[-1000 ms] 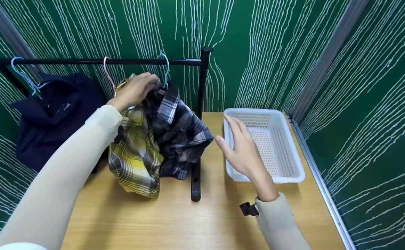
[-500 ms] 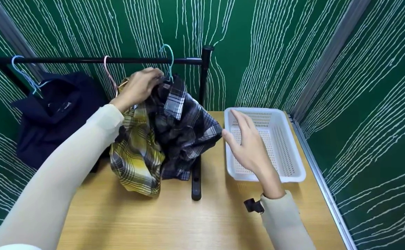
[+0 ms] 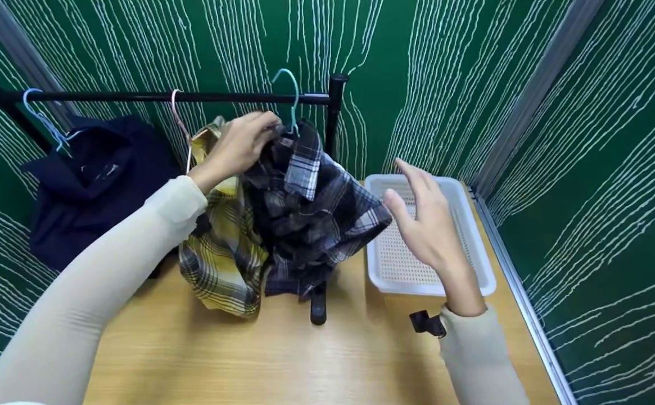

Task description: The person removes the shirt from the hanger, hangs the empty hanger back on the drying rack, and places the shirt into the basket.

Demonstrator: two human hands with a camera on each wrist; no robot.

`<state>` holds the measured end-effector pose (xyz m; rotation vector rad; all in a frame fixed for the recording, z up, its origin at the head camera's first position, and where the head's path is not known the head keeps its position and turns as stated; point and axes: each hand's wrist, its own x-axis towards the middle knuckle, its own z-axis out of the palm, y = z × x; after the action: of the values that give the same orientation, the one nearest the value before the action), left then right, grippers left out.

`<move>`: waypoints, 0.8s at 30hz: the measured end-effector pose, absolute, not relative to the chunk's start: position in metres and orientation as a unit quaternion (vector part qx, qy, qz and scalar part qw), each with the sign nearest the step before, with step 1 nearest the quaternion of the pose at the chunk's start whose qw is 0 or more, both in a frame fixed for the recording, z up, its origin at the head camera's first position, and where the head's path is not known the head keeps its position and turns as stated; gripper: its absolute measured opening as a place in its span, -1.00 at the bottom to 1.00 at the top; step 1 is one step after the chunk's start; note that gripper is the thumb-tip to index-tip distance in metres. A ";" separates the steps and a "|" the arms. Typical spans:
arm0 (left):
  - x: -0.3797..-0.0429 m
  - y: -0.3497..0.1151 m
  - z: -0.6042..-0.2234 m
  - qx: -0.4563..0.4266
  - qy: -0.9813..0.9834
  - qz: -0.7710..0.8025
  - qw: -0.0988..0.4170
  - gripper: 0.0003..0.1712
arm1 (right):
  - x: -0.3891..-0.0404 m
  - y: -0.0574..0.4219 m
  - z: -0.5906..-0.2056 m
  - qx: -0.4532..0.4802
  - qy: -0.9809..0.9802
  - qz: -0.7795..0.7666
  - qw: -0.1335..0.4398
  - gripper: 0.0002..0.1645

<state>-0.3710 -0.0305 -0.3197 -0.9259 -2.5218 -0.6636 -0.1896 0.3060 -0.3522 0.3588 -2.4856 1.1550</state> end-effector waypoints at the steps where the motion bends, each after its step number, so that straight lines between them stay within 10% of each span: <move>1: -0.367 -0.028 -0.319 -0.329 -0.895 -0.239 0.184 -0.81 | -0.189 0.306 -0.350 0.128 -0.885 0.406 0.188 -0.33; 24: -0.323 -0.002 -0.336 -0.327 -0.905 -0.221 0.158 -0.90 | -0.214 0.268 -0.342 0.175 -0.906 0.326 0.205 -0.45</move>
<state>-0.3232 -0.0025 -0.3361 -0.9357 -2.5876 -0.6332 -0.2138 0.2679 -0.3419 0.4875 -2.5262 0.9100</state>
